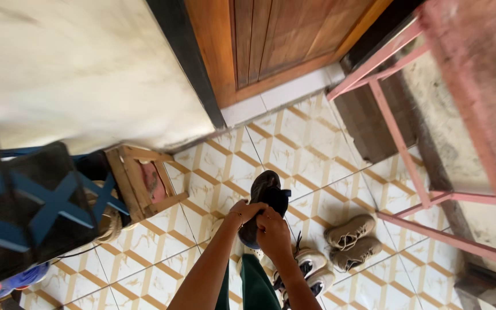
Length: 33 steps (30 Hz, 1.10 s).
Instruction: The person ties the laces of a black sneaker, then picks up and places several pairs of shoes onto a wooden shoe rack. The person handles black, blue, white, and beige shoes, arranging them on the rack.
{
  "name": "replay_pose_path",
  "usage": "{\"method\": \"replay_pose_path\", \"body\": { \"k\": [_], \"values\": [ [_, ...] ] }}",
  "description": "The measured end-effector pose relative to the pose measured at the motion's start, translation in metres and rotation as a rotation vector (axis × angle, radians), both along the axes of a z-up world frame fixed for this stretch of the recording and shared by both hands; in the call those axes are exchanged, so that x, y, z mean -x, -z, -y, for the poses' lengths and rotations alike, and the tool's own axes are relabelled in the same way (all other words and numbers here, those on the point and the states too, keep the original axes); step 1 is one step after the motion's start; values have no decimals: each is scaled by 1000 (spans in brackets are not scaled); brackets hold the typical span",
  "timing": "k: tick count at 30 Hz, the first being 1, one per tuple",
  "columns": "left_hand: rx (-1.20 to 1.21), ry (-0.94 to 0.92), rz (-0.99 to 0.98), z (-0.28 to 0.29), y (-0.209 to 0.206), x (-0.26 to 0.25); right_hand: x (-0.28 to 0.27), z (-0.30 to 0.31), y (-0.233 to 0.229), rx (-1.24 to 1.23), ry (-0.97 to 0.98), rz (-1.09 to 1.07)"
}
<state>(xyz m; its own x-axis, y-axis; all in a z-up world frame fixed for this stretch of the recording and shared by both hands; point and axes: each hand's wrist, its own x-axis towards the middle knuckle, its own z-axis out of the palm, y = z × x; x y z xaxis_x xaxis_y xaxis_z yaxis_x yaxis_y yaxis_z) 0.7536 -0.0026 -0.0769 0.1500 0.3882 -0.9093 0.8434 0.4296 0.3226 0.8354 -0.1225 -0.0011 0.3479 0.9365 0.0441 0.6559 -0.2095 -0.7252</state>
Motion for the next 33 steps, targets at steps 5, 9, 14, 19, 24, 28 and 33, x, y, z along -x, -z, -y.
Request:
{"method": "replay_pose_path", "body": {
  "k": [5,9,14,19,24,28,33],
  "values": [
    [-24,43,4,-9,-34,-19,-15,8,-58,-67,133,-164],
    [-83,-121,45,5,-43,-24,-16,-2,-83,-341,279,-79],
    [-66,7,-26,5,-29,-3,-35,-17,-90,479,413,-166],
    [-85,-91,51,15,-28,68,-12,-20,-61,790,116,-350],
    [-75,-357,-57,42,-54,151,68,-24,-29,827,-55,-378],
    [-98,-546,-127,83,-58,221,124,-8,-17,954,-66,-566],
    [-231,-721,-143,110,-70,319,211,18,-30,1116,-77,-823]
  ]
}}
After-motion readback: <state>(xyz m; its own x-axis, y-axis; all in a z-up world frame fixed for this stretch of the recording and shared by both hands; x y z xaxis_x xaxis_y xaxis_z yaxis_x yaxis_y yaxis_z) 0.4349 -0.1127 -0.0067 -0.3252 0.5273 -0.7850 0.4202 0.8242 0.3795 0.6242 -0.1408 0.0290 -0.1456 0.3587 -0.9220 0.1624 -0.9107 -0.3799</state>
